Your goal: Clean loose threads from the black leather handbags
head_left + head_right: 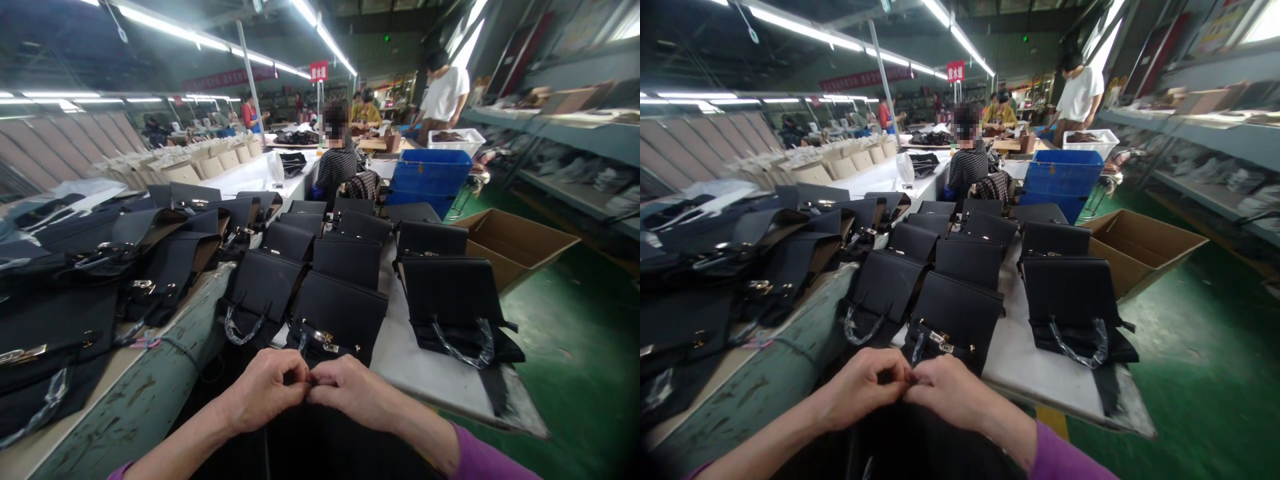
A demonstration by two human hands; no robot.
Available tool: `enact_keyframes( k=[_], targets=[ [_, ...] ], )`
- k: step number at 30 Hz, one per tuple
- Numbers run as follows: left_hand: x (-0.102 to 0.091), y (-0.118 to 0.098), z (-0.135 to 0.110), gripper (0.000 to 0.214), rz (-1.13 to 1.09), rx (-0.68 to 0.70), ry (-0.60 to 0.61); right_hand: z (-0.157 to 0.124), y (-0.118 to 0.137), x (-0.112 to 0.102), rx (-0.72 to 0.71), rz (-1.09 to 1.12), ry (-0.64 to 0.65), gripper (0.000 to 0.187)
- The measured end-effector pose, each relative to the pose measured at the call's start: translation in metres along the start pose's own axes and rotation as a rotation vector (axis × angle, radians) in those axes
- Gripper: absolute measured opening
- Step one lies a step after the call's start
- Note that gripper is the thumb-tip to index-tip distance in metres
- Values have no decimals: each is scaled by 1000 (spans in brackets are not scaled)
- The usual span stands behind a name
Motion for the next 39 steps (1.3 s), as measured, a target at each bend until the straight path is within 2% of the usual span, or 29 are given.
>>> enact_keyframes(
  k=[3,5,8,11,17,23,29,39],
  targets=[
    [-5,3,-3,9,-22,2,-3,8,3,1,2,-46,-59,25],
    [-8,1,-6,8,-23,24,-7,8,5,0,9,-60,-88,21],
    [-13,-1,-12,18,-6,26,-37,7,12,-3,1,-72,-115,10],
    [-15,1,-17,25,7,-9,-50,7,16,-3,-5,-95,-119,9],
    [-24,31,-25,36,-266,-215,-95,3,14,-1,19,-93,-115,19],
    [-30,36,-33,22,-66,-271,-93,-1,7,-3,59,-104,-141,23],
    [-30,42,-32,12,-36,-272,-123,0,10,-2,49,-131,-147,25],
    [-17,44,-24,14,-86,-180,-39,4,8,2,5,-76,-109,25]
  ],
)
Point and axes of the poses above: each hand's wrist, its own z-axis towards the middle knuckle, its own x-axis out of the palm, y = z × x, the point moved 10 cm from there along z, towards the middle knuckle, and after that the axes turned 3 degrees about z, right-handed, at the moved point
